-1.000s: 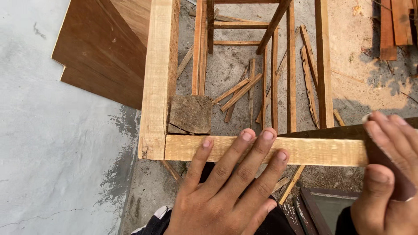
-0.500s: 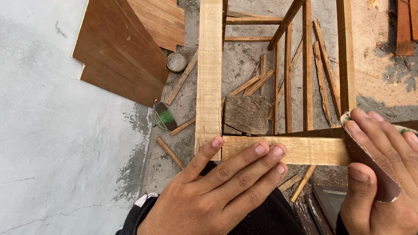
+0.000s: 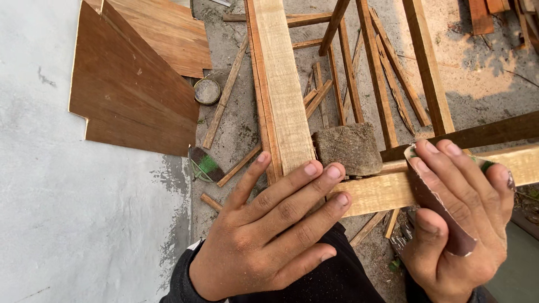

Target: The person sands the surface and edges of a wooden frame by hand using a piece of sandpaper.

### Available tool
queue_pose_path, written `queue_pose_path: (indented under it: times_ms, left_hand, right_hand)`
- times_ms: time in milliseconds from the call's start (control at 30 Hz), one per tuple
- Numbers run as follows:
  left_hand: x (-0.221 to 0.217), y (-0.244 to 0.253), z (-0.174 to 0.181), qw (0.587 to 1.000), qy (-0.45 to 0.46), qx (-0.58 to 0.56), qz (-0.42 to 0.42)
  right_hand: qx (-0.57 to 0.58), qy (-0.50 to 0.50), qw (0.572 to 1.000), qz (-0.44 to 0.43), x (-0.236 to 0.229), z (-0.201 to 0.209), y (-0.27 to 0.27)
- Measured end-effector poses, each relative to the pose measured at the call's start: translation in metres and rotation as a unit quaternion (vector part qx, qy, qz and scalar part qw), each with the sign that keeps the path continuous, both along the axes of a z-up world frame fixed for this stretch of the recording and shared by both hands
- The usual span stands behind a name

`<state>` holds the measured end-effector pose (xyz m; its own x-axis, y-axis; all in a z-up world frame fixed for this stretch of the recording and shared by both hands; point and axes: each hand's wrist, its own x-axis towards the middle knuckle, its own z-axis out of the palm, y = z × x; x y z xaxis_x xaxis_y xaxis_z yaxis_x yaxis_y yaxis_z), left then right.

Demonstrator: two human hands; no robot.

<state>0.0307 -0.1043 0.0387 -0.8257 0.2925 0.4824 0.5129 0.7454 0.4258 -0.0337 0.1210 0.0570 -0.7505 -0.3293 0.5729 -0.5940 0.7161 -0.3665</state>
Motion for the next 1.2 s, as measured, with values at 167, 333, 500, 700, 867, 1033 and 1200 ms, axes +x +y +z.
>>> queue_pose_path:
  times_ms: [167,333,500,700,867,1033,1200]
  left_hand:
    - [-0.009,-0.012,-0.014,0.998,0.019,0.057,-0.025]
    - [-0.018,-0.025,-0.018,0.995,0.020,0.089,-0.035]
    - [-0.028,-0.027,-0.017,0.984,-0.036,0.170,-0.046]
    - [-0.035,-0.017,-0.014,0.974,-0.031,0.225,-0.025]
    - [-0.026,-0.013,-0.010,0.971,-0.062,0.227,0.025]
    - [-0.029,-0.009,-0.010,0.970,-0.061,0.234,0.011]
    - [-0.035,-0.023,-0.014,0.971,-0.042,0.231,-0.041]
  right_hand:
    - [0.047,0.020,0.998,0.042,0.027,-0.014,-0.031]
    - [0.004,-0.005,1.000,-0.015,0.007,0.004,-0.023]
    - [0.068,0.029,0.997,0.026,0.014,-0.007,-0.038]
    - [0.034,-0.012,0.999,0.000,-0.007,0.007,-0.014]
    - [0.090,0.007,0.995,0.048,0.011,0.000,-0.026]
    - [0.061,-0.046,0.996,0.051,0.001,0.016,-0.015]
    - [0.131,-0.022,0.988,0.074,0.014,0.005,-0.032]
